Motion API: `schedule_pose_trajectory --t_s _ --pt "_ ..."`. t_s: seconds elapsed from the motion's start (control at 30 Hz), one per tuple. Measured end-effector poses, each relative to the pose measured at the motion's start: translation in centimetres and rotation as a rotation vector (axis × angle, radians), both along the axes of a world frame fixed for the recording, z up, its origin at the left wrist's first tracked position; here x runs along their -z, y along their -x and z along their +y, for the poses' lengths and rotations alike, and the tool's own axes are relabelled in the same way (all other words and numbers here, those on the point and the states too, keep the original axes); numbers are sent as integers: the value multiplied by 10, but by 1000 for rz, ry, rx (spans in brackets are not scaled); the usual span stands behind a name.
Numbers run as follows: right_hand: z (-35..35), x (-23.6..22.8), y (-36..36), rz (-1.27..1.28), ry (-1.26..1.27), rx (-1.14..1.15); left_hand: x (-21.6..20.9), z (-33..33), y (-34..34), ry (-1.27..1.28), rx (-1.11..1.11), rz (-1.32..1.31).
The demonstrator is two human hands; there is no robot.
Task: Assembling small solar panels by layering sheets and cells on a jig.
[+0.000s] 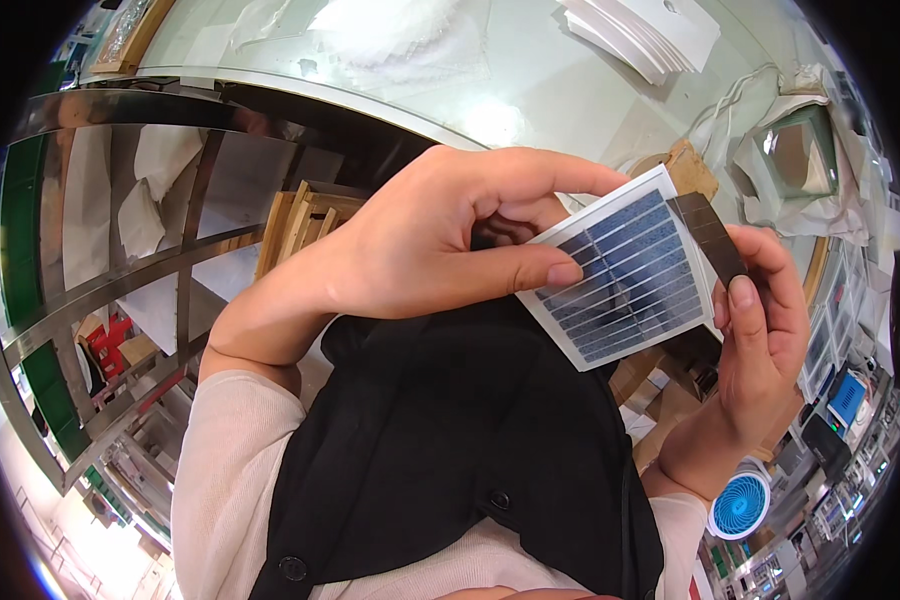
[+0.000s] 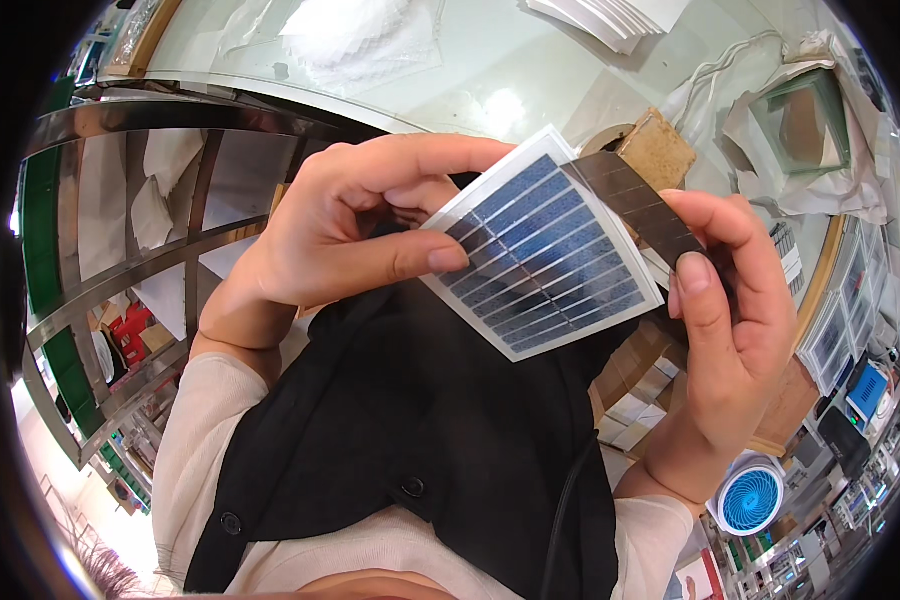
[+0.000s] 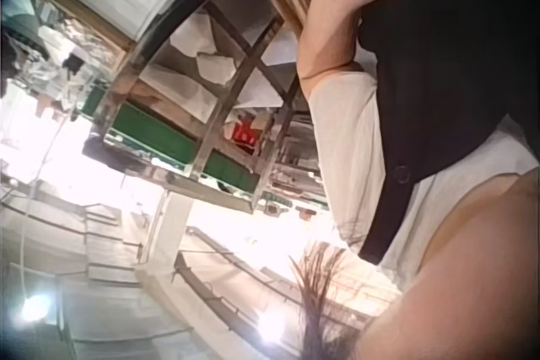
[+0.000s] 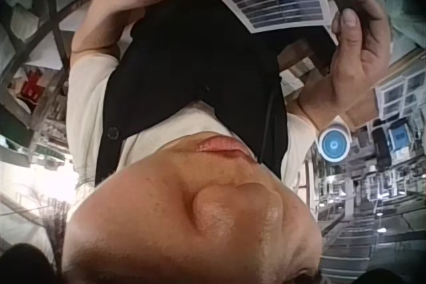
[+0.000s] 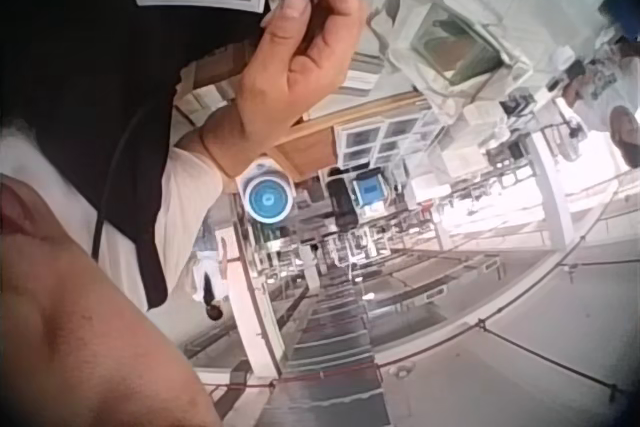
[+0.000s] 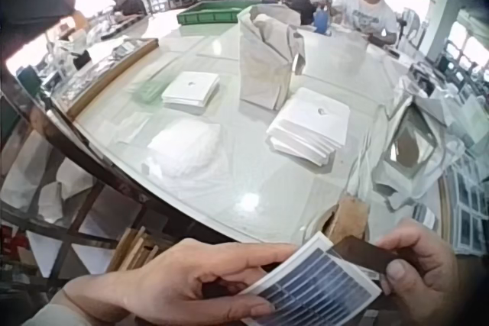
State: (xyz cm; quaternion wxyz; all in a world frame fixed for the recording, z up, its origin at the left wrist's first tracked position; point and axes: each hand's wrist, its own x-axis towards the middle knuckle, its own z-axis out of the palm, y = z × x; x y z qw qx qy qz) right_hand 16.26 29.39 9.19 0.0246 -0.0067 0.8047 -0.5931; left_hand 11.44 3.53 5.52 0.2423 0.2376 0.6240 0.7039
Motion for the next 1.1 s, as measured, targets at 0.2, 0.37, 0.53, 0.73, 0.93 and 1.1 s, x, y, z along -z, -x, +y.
schedule_pose_trajectory --t_s 0.2,0.37,0.53,0.73,0.93,1.1 --pt "-1 0 1 -20 24 -19 1 0 1 7 9 4" --pt "-5 -1 1 -40 75 45 2 2 1 3 6 -5" --pt "-4 1 1 -52 80 57 3 2 0 13 14 -5" --pt "-5 2 0 -54 83 69 3 3 0 18 23 -21" --pt "-5 2 1 -44 67 73 2 5 2 6 24 -18" --pt "-5 1 -1 -35 17 93 2 4 3 17 33 -14"
